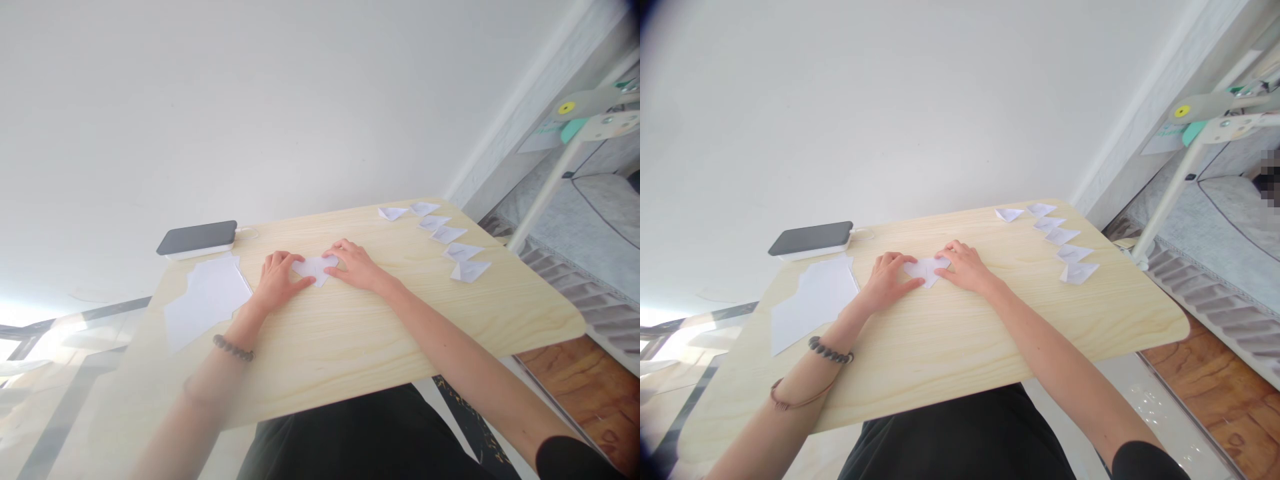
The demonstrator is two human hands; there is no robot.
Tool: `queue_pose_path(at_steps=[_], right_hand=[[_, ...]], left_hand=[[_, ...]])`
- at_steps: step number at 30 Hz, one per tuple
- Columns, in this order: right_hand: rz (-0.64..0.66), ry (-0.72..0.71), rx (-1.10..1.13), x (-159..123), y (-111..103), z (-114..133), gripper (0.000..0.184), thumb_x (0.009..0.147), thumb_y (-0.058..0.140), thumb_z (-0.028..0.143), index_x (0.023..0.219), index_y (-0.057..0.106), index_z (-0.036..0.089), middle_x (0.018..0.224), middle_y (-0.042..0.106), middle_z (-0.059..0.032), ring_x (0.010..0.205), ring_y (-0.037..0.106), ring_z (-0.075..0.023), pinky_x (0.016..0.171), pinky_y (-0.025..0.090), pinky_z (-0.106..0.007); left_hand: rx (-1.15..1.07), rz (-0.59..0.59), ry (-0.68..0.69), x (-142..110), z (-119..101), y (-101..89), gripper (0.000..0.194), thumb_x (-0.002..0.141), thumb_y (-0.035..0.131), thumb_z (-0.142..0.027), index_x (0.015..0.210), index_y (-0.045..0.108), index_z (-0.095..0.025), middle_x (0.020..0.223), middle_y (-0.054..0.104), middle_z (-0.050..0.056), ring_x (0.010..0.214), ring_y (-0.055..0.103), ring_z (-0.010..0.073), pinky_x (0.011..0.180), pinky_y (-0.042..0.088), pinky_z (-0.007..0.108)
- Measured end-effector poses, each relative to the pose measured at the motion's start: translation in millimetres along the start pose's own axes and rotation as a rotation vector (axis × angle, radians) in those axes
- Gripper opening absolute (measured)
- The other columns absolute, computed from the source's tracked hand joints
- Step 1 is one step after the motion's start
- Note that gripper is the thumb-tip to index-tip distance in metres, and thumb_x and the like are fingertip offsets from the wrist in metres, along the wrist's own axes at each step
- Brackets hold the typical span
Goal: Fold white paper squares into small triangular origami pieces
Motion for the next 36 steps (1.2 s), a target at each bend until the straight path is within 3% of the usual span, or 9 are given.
queue_pose_path(at_steps=[26,36], right_hand=[[0.014,-0.043,0.051,0.1,-0.5,1.5,0.032,0.077,0.052,0.040,0.106,0.055,0.026,0.109,0.047,-0.0045,0.101,0.048,-0.0200,0.091,0.031,-0.040],[0.002,-0.071,0.153,-0.1,-4.1,5.9,0.030,0.076,0.055,0.034,0.103,0.055,0.022,0.105,0.047,-0.0049,0.095,0.050,-0.0178,0.086,0.038,-0.036]], left_hand=[[-0.009,0.056,-0.011,0.2,0.0,-1.3,0.052,0.067,0.056,-0.056,0.110,0.051,-0.027,0.104,0.042,0.006,0.104,0.037,0.0256,0.093,0.029,0.042],[-0.004,0.046,0.006,0.5,1.0,-0.4,0.053,0.066,0.056,-0.056,0.106,0.050,-0.023,0.103,0.046,0.007,0.104,0.037,0.0253,0.091,0.030,0.041]])
Point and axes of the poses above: each hand's wrist, its own x-axis towards the middle knuckle, its own y-axis out of the palm, z = x × y, the point moved 5 cm from there along x, towards the middle knuckle
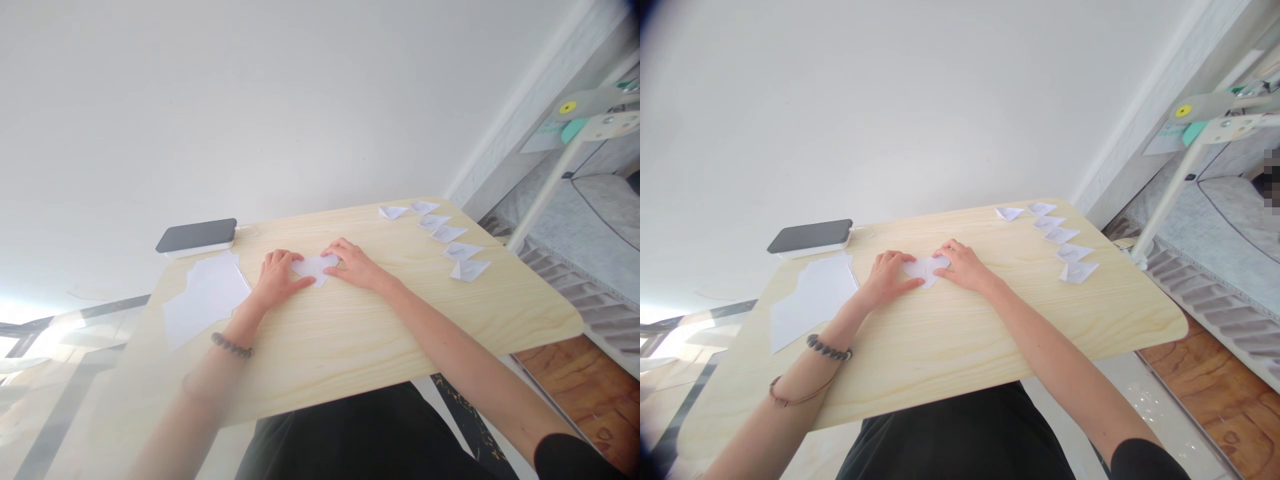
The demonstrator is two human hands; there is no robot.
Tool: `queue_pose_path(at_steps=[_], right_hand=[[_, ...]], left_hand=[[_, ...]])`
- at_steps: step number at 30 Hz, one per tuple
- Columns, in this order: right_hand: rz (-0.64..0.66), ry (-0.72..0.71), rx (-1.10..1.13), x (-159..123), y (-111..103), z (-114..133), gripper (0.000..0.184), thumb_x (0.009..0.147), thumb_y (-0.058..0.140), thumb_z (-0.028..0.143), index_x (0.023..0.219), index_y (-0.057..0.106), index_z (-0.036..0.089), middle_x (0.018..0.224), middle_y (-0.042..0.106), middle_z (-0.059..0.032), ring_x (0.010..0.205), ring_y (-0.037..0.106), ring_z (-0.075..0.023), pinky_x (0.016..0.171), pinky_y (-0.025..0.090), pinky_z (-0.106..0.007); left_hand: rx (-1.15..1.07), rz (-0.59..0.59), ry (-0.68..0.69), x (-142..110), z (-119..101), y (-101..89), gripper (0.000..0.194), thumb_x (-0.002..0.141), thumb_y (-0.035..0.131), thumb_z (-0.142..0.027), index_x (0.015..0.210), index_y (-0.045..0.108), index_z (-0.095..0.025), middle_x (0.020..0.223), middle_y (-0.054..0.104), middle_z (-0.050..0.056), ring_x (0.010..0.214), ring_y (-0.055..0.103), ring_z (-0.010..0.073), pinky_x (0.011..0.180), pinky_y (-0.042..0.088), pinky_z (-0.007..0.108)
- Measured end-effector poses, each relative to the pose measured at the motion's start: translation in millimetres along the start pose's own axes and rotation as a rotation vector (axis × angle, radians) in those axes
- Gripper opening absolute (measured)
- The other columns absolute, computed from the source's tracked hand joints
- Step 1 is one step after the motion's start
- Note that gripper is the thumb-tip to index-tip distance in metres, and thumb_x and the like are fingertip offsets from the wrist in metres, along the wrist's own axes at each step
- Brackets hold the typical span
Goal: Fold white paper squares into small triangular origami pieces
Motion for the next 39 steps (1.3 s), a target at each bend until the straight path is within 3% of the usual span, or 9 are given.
queue_pose_path(at_steps=[20,30,39], right_hand=[[-0.037,-0.071,0.043,-0.8,-3.1,6.1,0.027,0.075,0.056,0.028,0.101,0.054,0.021,0.103,0.047,-0.0055,0.101,0.045,-0.0184,0.089,0.039,-0.036],[-0.041,-0.078,0.031,-0.8,-4.1,8.8,0.027,0.075,0.057,0.027,0.101,0.054,0.021,0.103,0.048,-0.0054,0.101,0.045,-0.0186,0.089,0.039,-0.036],[-0.035,-0.085,0.050,-0.5,-2.6,6.8,0.027,0.075,0.057,0.028,0.102,0.054,0.021,0.103,0.047,-0.0048,0.102,0.044,-0.0179,0.091,0.037,-0.035]], left_hand=[[-0.004,-0.023,0.032,-2.1,-2.3,-0.9,0.052,0.068,0.056,-0.055,0.110,0.050,-0.025,0.103,0.046,0.006,0.102,0.038,0.0253,0.091,0.031,0.042],[0.050,0.001,0.091,-6.3,-12.5,-4.7,0.051,0.075,0.050,-0.052,0.116,0.047,-0.022,0.114,0.044,0.009,0.109,0.035,0.0270,0.089,0.036,0.043],[0.073,0.012,0.122,-7.9,-16.9,-6.5,0.044,0.077,0.049,-0.048,0.117,0.049,-0.029,0.111,0.045,0.006,0.106,0.037,0.0256,0.088,0.037,0.042]])
Point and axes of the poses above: each hand's wrist, its own x-axis towards the middle knuckle, its own y-axis out of the palm, z = x × y, the point moved 5 cm from there along x, towards the middle knuckle
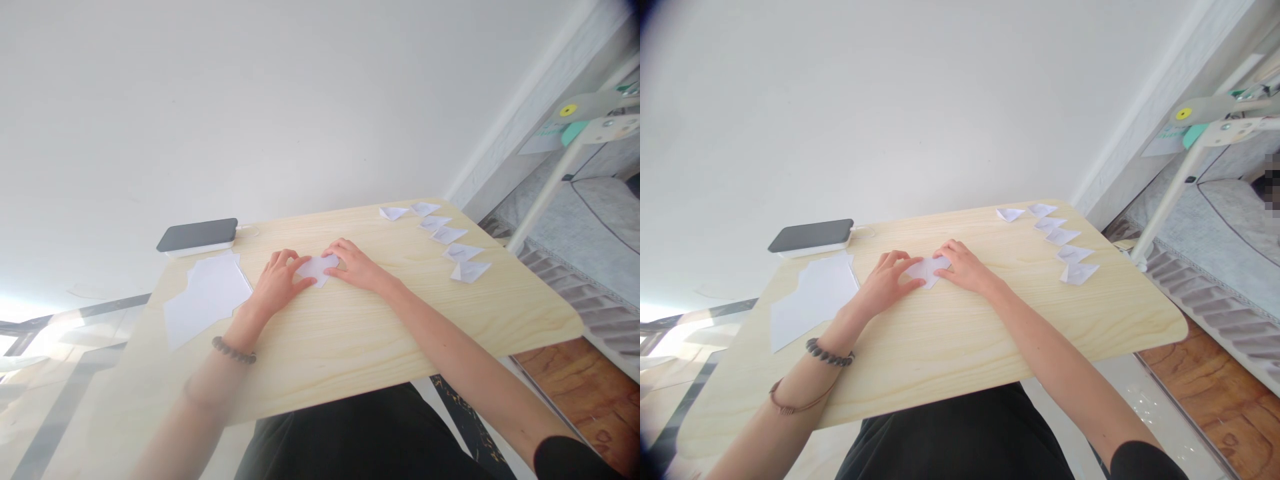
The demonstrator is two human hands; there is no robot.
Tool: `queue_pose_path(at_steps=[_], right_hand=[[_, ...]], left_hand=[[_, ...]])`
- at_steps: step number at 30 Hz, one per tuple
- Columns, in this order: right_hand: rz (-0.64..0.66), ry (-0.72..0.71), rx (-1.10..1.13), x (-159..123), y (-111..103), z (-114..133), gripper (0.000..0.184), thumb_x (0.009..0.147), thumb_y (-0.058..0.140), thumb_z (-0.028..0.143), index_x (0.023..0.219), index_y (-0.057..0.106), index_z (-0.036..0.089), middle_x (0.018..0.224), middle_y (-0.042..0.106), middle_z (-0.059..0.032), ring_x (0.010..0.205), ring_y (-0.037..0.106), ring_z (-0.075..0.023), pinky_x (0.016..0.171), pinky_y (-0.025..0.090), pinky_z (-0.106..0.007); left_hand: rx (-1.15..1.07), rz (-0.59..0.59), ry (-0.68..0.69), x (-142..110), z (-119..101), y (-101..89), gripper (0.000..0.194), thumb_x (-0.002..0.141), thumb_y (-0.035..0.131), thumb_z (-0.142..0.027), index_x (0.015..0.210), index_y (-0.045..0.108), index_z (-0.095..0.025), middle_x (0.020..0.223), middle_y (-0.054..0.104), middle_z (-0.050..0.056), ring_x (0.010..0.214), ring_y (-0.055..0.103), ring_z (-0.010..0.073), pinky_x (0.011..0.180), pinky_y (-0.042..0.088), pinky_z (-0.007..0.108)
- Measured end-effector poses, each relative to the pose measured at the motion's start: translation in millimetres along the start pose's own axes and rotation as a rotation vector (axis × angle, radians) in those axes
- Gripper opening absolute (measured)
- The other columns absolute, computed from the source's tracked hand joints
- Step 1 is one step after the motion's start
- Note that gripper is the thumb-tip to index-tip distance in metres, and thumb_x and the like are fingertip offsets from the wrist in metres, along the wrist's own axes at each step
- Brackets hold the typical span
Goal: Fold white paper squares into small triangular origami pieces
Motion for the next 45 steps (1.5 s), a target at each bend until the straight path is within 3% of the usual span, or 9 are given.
queue_pose_path(at_steps=[18,36,45], right_hand=[[0.015,0.005,-0.002,0.3,1.3,0.8,0.036,0.076,0.055,0.026,0.111,0.052,0.024,0.101,0.047,-0.0052,0.103,0.044,-0.0192,0.091,0.038,-0.038],[-0.001,0.002,-0.065,0.3,1.6,0.3,0.032,0.075,0.057,0.028,0.106,0.058,0.027,0.098,0.046,-0.0058,0.101,0.040,-0.0215,0.092,0.037,-0.042],[-0.027,0.045,0.057,0.3,0.7,-1.5,0.042,0.072,0.059,0.027,0.113,0.051,0.024,0.102,0.047,-0.0046,0.098,0.047,-0.0173,0.087,0.041,-0.035]], left_hand=[[-0.021,0.007,-0.017,0.2,1.6,1.7,0.045,0.077,0.050,-0.048,0.119,0.048,-0.031,0.110,0.040,0.007,0.108,0.034,0.0265,0.089,0.034,0.043],[-0.034,-0.008,-0.012,1.1,3.0,2.2,0.049,0.075,0.051,-0.048,0.115,0.047,-0.021,0.114,0.044,0.009,0.109,0.035,0.0270,0.088,0.036,0.043],[0.002,-0.024,-0.015,1.8,3.7,3.0,0.054,0.074,0.052,-0.050,0.117,0.044,-0.018,0.110,0.043,0.010,0.103,0.037,0.0266,0.088,0.036,0.042]])
Point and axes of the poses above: each hand's wrist, its own x-axis towards the middle knuckle, its own y-axis out of the palm, z = x × y, the point moved 5 cm from there along x, towards the middle knuckle
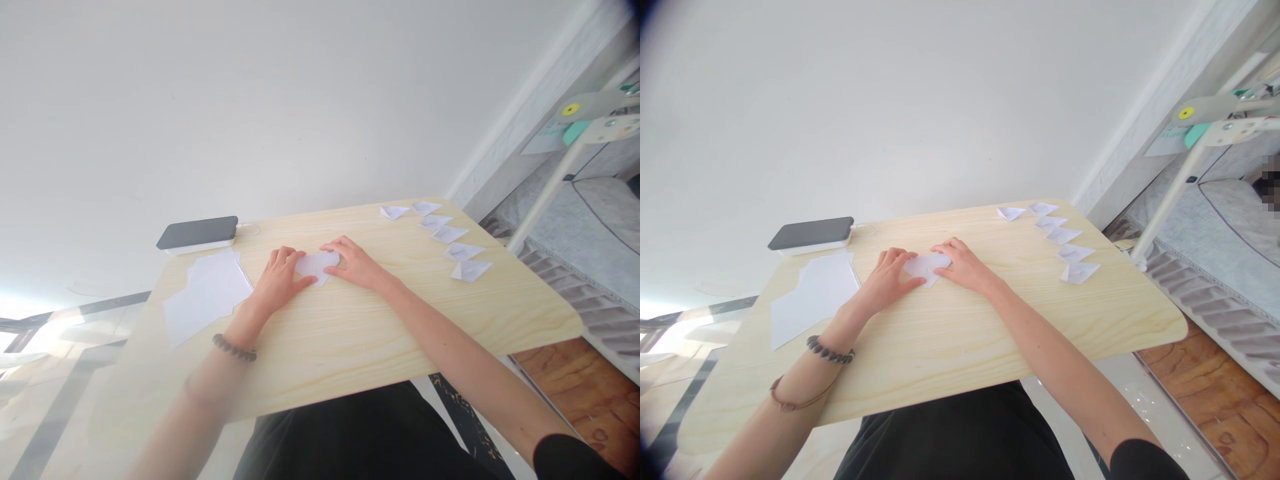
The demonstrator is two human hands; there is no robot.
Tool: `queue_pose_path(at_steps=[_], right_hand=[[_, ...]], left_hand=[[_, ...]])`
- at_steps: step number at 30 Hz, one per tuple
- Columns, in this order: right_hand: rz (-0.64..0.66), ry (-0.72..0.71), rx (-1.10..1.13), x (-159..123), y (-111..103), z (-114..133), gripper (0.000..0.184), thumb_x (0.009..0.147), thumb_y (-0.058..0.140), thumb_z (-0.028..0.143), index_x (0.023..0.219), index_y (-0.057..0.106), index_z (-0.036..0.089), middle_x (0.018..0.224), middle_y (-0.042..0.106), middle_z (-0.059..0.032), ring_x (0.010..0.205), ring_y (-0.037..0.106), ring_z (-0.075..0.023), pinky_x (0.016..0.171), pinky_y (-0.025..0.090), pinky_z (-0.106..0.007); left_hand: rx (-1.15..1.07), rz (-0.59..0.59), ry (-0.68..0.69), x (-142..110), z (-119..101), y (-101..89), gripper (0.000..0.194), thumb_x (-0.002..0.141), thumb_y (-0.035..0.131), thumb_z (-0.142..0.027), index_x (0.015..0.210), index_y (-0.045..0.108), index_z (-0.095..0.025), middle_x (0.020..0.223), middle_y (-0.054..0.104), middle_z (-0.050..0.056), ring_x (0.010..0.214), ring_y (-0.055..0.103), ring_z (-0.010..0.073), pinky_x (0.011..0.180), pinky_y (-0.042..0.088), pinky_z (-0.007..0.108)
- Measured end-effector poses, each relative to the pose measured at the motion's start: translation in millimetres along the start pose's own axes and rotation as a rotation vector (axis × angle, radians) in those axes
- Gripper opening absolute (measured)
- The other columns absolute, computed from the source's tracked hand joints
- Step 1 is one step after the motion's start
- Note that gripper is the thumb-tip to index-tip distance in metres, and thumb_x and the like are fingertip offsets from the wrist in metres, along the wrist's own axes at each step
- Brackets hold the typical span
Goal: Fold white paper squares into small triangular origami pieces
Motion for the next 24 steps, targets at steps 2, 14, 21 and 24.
queue_pose_path(at_steps=[2,14,21,24], right_hand=[[-0.024,0.018,0.035,0.7,-0.5,-2.6,0.043,0.070,0.061,0.026,0.112,0.052,0.023,0.101,0.048,-0.0044,0.089,0.050,-0.0152,0.081,0.044,-0.032],[-0.129,0.091,0.050,2.6,-4.4,-13.9,0.027,0.073,0.053,0.018,0.100,0.059,0.018,0.091,0.056,-0.0036,0.070,0.053,-0.0103,0.069,0.047,-0.027],[-0.101,0.074,-0.194,0.0,-6.9,-7.8,0.028,0.078,0.052,0.024,0.104,0.059,0.018,0.101,0.051,-0.0067,0.088,0.053,-0.0164,0.082,0.044,-0.031],[-0.082,0.058,-0.267,0.0,-7.2,-3.4,0.025,0.080,0.049,0.026,0.102,0.060,0.018,0.101,0.051,-0.0073,0.095,0.051,-0.0183,0.085,0.042,-0.032]], left_hand=[[0.000,0.006,-0.002,0.0,-0.1,0.0,0.053,0.074,0.052,-0.050,0.116,0.044,-0.018,0.110,0.042,0.010,0.103,0.037,0.0268,0.088,0.036,0.043],[-0.045,-0.007,0.006,0.1,-1.4,-1.5,0.047,0.074,0.054,-0.047,0.109,0.045,-0.018,0.107,0.044,0.009,0.101,0.039,0.0252,0.086,0.038,0.041],[-0.036,-0.018,0.004,0.2,-0.5,-0.9,0.047,0.073,0.054,-0.047,0.108,0.045,-0.017,0.104,0.045,0.008,0.099,0.040,0.0247,0.084,0.039,0.041],[-0.031,-0.021,0.009,0.2,0.1,-0.4,0.047,0.073,0.054,-0.047,0.108,0.045,-0.017,0.104,0.045,0.008,0.098,0.040,0.0245,0.084,0.039,0.041]])
Point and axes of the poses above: each hand's wrist, its own x-axis towards the middle knuckle, its own y-axis out of the palm, z = x × y, the point moved 5 cm from there along x, towards the middle knuckle
